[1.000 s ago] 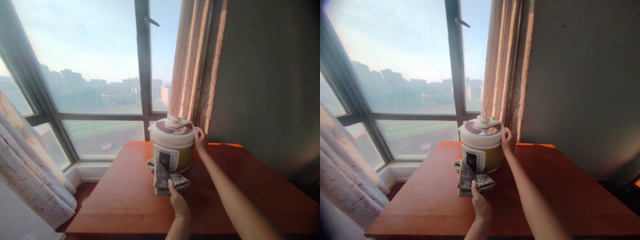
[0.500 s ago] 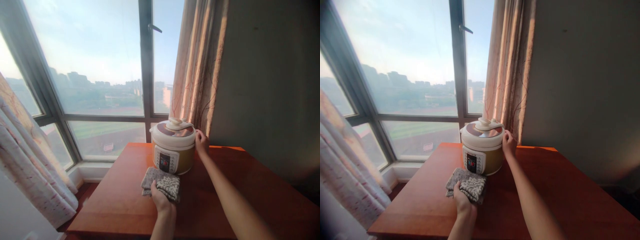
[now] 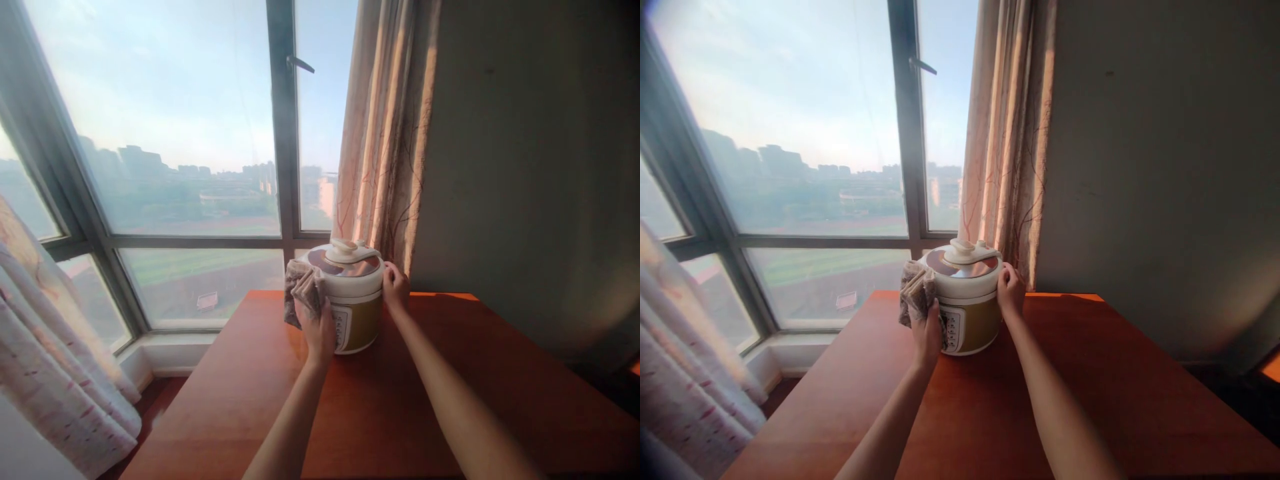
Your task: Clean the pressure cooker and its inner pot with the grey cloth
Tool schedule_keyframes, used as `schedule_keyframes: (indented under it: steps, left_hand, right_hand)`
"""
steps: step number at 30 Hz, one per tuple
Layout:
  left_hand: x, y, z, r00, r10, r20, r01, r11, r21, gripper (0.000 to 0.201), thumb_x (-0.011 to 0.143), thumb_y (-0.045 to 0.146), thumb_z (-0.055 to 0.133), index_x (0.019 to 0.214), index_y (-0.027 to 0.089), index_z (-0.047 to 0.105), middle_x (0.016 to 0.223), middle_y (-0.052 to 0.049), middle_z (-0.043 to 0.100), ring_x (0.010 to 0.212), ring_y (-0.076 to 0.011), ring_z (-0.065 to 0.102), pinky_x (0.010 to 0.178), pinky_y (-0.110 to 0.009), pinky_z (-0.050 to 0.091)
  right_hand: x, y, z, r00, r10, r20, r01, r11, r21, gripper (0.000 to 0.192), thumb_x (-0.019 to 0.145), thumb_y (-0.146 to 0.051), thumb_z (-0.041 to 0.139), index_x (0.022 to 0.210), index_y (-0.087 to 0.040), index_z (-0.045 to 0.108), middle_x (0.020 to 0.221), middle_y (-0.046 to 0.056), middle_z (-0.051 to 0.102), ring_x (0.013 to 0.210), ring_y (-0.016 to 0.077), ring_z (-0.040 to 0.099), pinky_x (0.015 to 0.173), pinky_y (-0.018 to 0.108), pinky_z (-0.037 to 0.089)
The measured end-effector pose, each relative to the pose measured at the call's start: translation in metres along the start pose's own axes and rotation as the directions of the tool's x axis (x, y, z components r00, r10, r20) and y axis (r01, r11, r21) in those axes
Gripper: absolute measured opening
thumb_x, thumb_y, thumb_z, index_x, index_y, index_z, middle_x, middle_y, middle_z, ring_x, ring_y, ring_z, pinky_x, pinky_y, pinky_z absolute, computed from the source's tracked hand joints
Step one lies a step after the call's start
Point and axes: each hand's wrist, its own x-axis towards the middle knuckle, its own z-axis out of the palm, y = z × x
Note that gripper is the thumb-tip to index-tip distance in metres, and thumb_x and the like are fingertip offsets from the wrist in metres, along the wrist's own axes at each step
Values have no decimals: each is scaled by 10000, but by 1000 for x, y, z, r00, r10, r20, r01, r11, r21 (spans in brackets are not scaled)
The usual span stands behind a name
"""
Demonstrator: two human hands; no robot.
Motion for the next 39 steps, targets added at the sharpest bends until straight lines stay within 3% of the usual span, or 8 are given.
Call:
schedule_keyframes:
  steps: [3,8,16,18,24,28,32,39]
  left_hand:
    - [-31,3,1,902,344,261,-419,844,336,651,898,364,522,1534,277,409,1694,-64,132,1544,-364,116,1226,-573,148]
    - [-51,-23,-24,526,380,761,-814,483,322,918,755,437,668,1589,262,329,1679,-114,211,1509,-433,181,1192,-613,127]
    - [-13,-65,-68,-49,372,927,-969,206,-134,610,953,368,511,1537,215,419,1630,-65,359,1462,-258,356,1204,-430,241]
    - [-8,-73,-72,-119,380,917,-947,234,-220,535,962,263,484,1492,188,479,1589,-50,435,1448,-218,388,1204,-369,267]
    - [4,-65,-69,86,413,907,-788,585,-192,580,910,139,401,1442,320,545,1417,-27,627,1350,-185,538,1191,-329,292]
    - [21,-49,-58,271,383,883,-776,630,-35,594,883,242,521,1463,374,526,1442,-43,606,1352,-263,538,1203,-404,257]
    - [30,-42,-41,626,466,625,-739,610,284,825,728,460,690,1498,236,494,1555,-158,460,1460,-411,354,1213,-560,156]
    - [56,-35,-23,852,461,248,-508,843,178,826,792,430,614,1549,207,367,1604,-154,361,1479,-358,316,1200,-507,248]
  right_hand:
    - [0,1,1,1000,10,0,-10,1000,-3,465,902,-354,368,1082,-152,745,1074,163,753,1000,291,660,896,400,474]
    - [1,3,1,1000,6,11,-6,1000,-2,476,899,-363,369,1093,-144,744,1076,170,755,998,292,663,895,401,478]
    - [1,1,0,1000,-4,5,4,1000,9,476,899,-364,362,1076,-153,750,1072,158,758,1003,287,662,907,395,473]
    - [1,1,0,1000,-3,3,3,1000,8,477,894,-364,361,1070,-152,751,1073,159,757,1003,287,662,902,395,476]
    - [1,3,0,1000,6,11,-6,1000,10,488,892,-383,367,1074,-141,750,1075,169,756,1001,296,662,894,406,476]
    - [0,4,0,1000,23,14,-23,1000,21,486,893,-402,372,1073,-155,750,1072,159,756,989,294,662,875,403,477]
    - [0,4,-1,999,31,22,-31,999,21,491,895,-416,369,1079,-161,746,1091,156,752,986,291,663,863,397,477]
    - [1,2,-2,999,37,11,-37,999,7,486,891,-404,373,1073,-150,744,1081,167,751,982,295,663,858,398,480]
